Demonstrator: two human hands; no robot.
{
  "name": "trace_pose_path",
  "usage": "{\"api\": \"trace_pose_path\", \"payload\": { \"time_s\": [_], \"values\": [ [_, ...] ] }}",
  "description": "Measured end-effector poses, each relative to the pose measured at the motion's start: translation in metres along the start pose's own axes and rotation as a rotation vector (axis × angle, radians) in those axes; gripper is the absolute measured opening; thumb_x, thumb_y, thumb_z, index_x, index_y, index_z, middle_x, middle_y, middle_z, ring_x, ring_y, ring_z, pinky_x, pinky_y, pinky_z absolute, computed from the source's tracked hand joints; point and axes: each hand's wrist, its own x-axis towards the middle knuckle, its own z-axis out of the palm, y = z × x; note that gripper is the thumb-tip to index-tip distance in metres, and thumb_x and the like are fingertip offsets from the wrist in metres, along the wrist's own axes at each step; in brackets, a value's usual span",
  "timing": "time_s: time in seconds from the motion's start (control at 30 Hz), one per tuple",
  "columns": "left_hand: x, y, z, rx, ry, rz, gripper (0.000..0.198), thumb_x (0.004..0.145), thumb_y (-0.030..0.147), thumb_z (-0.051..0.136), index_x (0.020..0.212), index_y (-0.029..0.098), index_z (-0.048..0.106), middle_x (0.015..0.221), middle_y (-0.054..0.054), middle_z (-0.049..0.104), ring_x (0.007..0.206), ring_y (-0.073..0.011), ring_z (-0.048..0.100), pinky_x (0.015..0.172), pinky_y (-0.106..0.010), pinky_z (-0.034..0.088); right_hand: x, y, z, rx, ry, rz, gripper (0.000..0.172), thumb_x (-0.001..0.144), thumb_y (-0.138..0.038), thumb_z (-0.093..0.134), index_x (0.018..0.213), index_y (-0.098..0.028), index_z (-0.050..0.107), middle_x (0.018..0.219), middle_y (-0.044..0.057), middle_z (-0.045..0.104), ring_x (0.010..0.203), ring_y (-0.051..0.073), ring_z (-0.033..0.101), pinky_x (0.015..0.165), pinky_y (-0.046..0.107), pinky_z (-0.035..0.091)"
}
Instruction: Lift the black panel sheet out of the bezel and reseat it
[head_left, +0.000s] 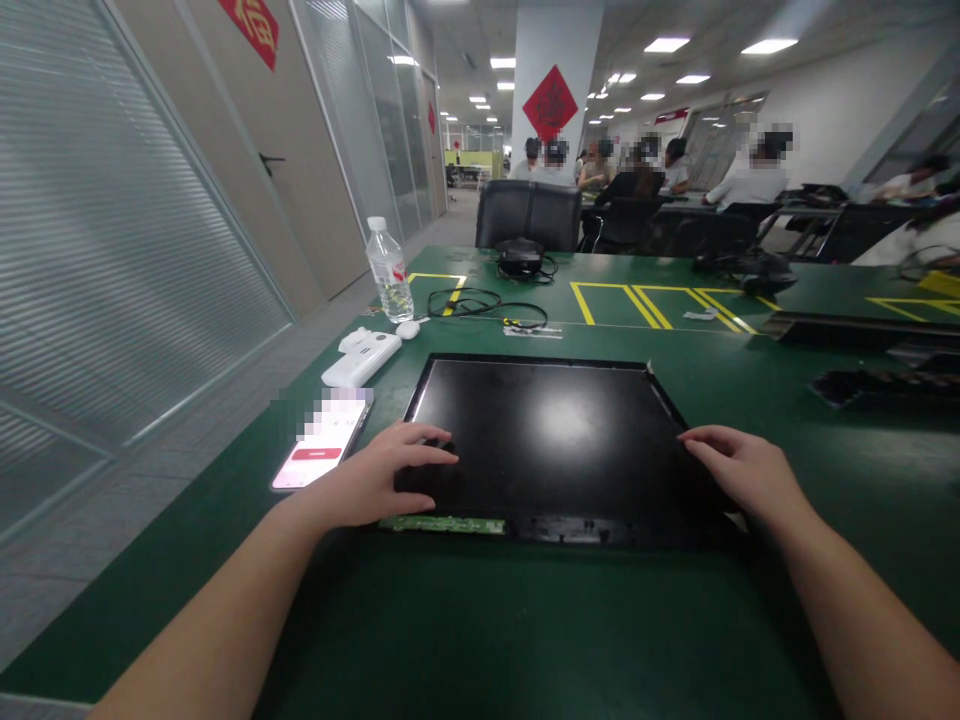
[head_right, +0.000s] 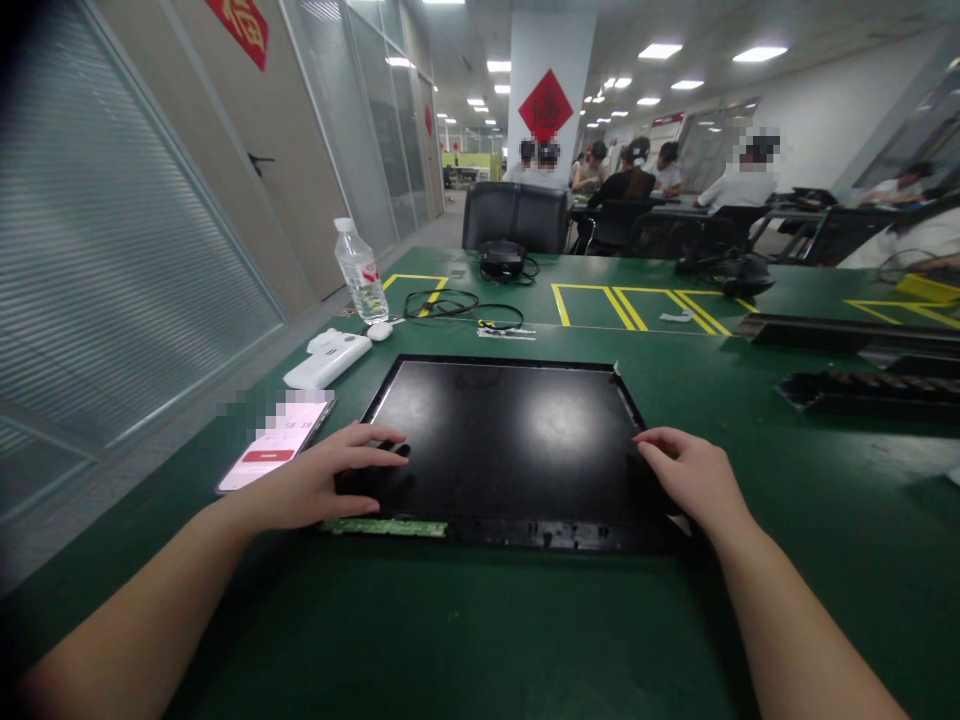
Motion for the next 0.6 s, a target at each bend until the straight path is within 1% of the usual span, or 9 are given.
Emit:
{"api": "trace_pose_path", "payload": {
  "time_s": [0.07,0.2,0.27,0.43,0.6],
  "values": [
    [-0.0011,0.0005,-0.0004,-0.015,-0.010,-0.011,0.052,0.090,0.026,0.079,0.141,0.034,0.073,0.161,-0.010,0.058,0.149,-0.0367,0.052,0.122,-0.058,0.043,0.0004,0.0009,-0.0002,0.002,-0.001,-0.004,0.033,0.073,-0.054,0.062,0.083,-0.030,0.083,0.079,0.006,0.078,0.076,0.028,0.070,0.075,0.042,0.053],
    [-0.0022,0.0007,-0.0003,-0.072,-0.033,-0.043,0.056,0.090,0.026,0.078,0.145,0.034,0.070,0.164,-0.009,0.055,0.152,-0.0350,0.050,0.123,-0.054,0.045,0.0010,0.0006,-0.0004,0.005,-0.012,0.032,0.036,0.071,-0.055,0.062,0.083,-0.029,0.084,0.081,0.006,0.079,0.077,0.029,0.070,0.077,0.043,0.053],
    [-0.0023,-0.0001,-0.0002,-0.087,-0.031,-0.045,0.057,0.089,0.026,0.078,0.145,0.034,0.070,0.165,-0.009,0.054,0.153,-0.0346,0.049,0.123,-0.053,0.045,0.0008,-0.0005,-0.0004,0.006,-0.018,0.042,0.036,0.070,-0.055,0.062,0.084,-0.029,0.084,0.081,0.006,0.079,0.077,0.029,0.070,0.077,0.043,0.053],
    [-0.0020,-0.0016,0.0004,-0.107,-0.030,-0.046,0.057,0.090,0.027,0.077,0.145,0.034,0.069,0.169,-0.009,0.049,0.156,-0.0347,0.046,0.123,-0.051,0.046,0.0000,-0.0019,-0.0002,0.001,-0.001,0.013,0.034,0.072,-0.054,0.062,0.083,-0.030,0.083,0.080,0.006,0.078,0.076,0.028,0.069,0.076,0.042,0.053],
    [-0.0022,-0.0007,0.0007,-0.086,0.001,-0.052,0.065,0.087,0.028,0.080,0.150,0.031,0.065,0.171,-0.010,0.046,0.154,-0.0356,0.049,0.122,-0.051,0.047,0.0011,0.0005,0.0006,-0.009,-0.001,0.003,0.034,0.073,-0.054,0.062,0.083,-0.030,0.084,0.082,0.006,0.079,0.078,0.029,0.070,0.078,0.043,0.054]
  ]
}}
